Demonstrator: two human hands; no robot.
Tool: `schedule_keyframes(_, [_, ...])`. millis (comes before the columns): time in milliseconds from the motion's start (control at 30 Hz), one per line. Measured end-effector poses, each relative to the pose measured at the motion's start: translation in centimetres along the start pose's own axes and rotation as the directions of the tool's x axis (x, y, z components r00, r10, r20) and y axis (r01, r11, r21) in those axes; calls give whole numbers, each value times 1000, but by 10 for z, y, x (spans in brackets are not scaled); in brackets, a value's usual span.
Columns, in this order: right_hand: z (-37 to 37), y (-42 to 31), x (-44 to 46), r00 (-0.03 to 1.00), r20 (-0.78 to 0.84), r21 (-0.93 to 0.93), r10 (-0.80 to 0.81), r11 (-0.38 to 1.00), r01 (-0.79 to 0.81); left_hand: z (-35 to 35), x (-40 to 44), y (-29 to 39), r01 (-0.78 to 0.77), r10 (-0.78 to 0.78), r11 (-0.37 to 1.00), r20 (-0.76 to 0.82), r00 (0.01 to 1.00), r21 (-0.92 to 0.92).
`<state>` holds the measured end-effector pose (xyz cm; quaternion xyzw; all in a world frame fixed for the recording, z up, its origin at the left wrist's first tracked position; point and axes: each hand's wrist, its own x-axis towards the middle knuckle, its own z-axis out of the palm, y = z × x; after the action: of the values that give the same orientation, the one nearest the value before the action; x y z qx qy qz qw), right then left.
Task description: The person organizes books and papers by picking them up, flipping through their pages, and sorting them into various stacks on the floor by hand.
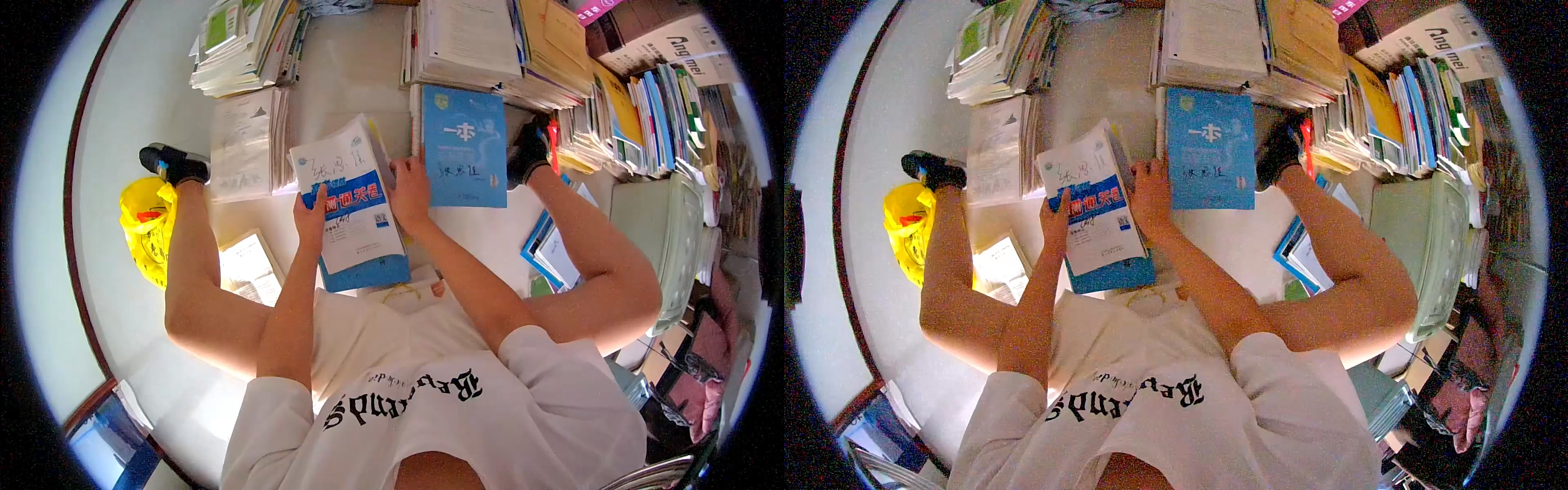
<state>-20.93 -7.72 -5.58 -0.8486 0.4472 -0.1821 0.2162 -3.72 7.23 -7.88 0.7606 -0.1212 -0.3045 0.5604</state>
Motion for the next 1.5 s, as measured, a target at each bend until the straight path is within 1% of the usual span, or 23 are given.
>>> schedule_keyframes(133, [2, 3, -7, 993, -92, -7, -73, 997, 72, -1, -4, 0, 8, -8, 1000, -6, 1000, 9])
schedule_keyframes(200, [4, 5, -8, 995, -89, -81, -34, 996, 27, -2, -2, -1, 21, -22, 999, 23, 999, 46])
schedule_keyframes(333, [17, 12, -12, 995, -97, -13, 29, 999, -31, 1, -9, 6, -16, 15, 1000, 18, 1000, 10])
schedule_keyframes(400, [20, 10, -12, 981, -187, -145, 55, 986, -83, 2, -12, 12, -7, 8, 999, -20, 1000, 32])
schedule_keyframes(533, [12, 9, -16, 997, -66, -167, 42, 984, -53, 2, -12, 9, -2, 2, 1000, 7, 1000, -3])
schedule_keyframes(600, [17, 9, -17, 992, -124, -115, 19, 993, -33, 3, -15, 18, -6, 10, 992, -28, 1000, 126])
schedule_keyframes(633, [22, 11, -18, 992, -125, -116, 20, 993, -35, 2, -13, 15, -6, 10, 992, -27, 1000, 126])
schedule_keyframes(700, [28, 11, -18, 989, -108, 203, 105, 976, -81, -2, -9, 5, -62, 63, 986, -1, 998, 156])
schedule_keyframes(733, [28, 13, -15, 989, -104, 203, 103, 976, -80, -3, -7, -2, -58, 60, 986, -4, 998, 155])
schedule_keyframes(833, [6, 20, 9, 990, -119, 213, 70, 976, -43, -5, 4, -25, -81, 81, 997, 21, 996, 5])
schedule_keyframes(900, [-29, 26, 28, 975, -81, 183, 205, 965, -188, -5, 10, -39, -80, 80, 996, 3, 997, 38])
schedule_keyframes(933, [-48, 30, 37, 979, -75, 166, 192, 970, -177, -6, 10, -43, -70, 71, 997, -4, 998, 20])
schedule_keyframes(1000, [-81, 42, 57, 920, -373, 320, 121, 947, 5, -4, 13, -44, -72, 73, 997, -14, 997, 28])
schedule_keyframes(1033, [-92, 51, 65, 922, -374, 301, 97, 953, 22, -1, 8, -39, -96, 96, 989, 1, 995, -110])
schedule_keyframes(1067, [-103, 59, 72, 918, -387, 297, 85, 954, 37, -1, 5, -32, -95, 95, 986, -6, 995, -136])
schedule_keyframes(1133, [-114, 78, 83, 915, -400, 277, 58, 959, 60, -3, 2, -18, -43, 45, 992, -9, 999, 116])
schedule_keyframes(1200, [-111, 94, 90, 952, -254, 438, 172, 898, -45, -1, 2, -26, -42, 43, 998, -13, 999, 42])
schedule_keyframes(1233, [-117, 80, 87, 954, -252, 434, 164, 900, -40, -1, 2, -22, -45, 45, 998, -18, 999, 48])
schedule_keyframes(1300, [-116, 50, 70, 954, -14, 641, 301, 735, -223, -3, 1, -21, -38, 39, 997, -26, 999, 60])
schedule_keyframes(1367, [-92, 52, 61, 960, -6, 647, 279, 733, -209, -3, 3, -25, -76, 76, 997, -11, 997, -15])
schedule_keyframes(1433, [-65, 59, 50, 968, 15, 656, 252, 728, -200, -1, 12, -38, -39, 39, 999, -2, 999, -35])
schedule_keyframes(1467, [-52, 60, 43, 962, 95, 620, 256, 741, -258, -5, 15, -46, -18, 19, 998, 18, 1000, -55])
schedule_keyframes(1500, [-38, 62, 33, 949, 172, 581, 265, 751, -315, -3, 5, -26, -15, 16, 995, 6, 1000, -101])
